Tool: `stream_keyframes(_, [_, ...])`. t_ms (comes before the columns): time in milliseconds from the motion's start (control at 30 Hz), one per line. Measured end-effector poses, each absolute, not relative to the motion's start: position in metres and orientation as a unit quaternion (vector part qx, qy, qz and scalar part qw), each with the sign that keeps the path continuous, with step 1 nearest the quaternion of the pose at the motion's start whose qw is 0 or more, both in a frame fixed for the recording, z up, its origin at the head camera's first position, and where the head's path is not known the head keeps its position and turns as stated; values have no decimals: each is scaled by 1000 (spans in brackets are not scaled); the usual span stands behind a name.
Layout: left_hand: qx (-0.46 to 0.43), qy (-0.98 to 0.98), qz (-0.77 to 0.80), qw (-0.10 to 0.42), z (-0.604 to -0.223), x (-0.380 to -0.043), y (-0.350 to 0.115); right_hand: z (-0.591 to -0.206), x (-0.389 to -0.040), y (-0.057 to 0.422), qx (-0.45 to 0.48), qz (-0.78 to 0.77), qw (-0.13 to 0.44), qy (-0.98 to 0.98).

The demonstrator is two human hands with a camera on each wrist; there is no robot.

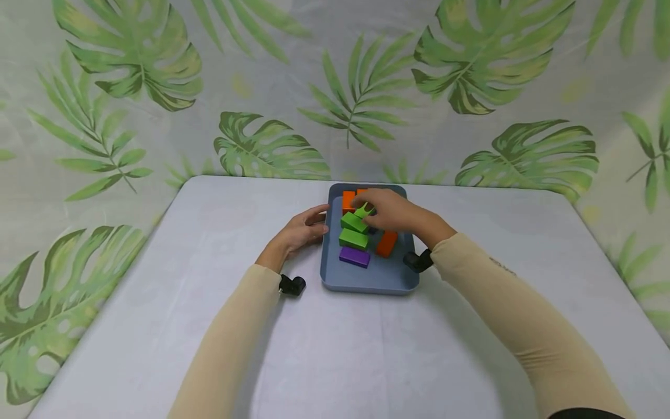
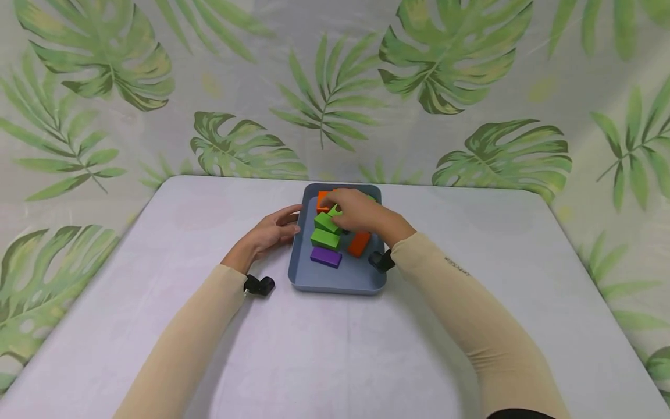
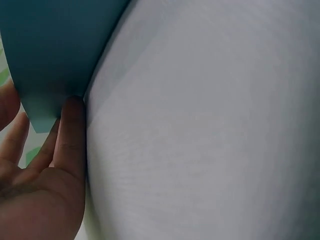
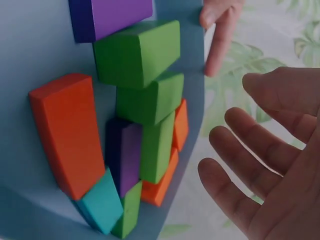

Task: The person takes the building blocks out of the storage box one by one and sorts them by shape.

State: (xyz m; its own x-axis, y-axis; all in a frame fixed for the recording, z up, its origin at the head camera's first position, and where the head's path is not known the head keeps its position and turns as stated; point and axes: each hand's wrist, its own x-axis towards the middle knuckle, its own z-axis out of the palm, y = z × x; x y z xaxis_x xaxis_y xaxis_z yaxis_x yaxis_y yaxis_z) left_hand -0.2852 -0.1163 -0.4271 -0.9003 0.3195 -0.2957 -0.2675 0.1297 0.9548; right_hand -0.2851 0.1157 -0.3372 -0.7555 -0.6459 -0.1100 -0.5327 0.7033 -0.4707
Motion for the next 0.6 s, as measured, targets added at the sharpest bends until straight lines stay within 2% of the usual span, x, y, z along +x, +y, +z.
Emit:
stream_keyframes(333, [48, 697, 678, 227, -430, -285, -119, -357, -281, 105, -361, -238, 215, 876])
stream_keyframes(600, [65, 703, 666, 239, -428, -286, -118, -362, -283, 101, -378, -174, 211, 884])
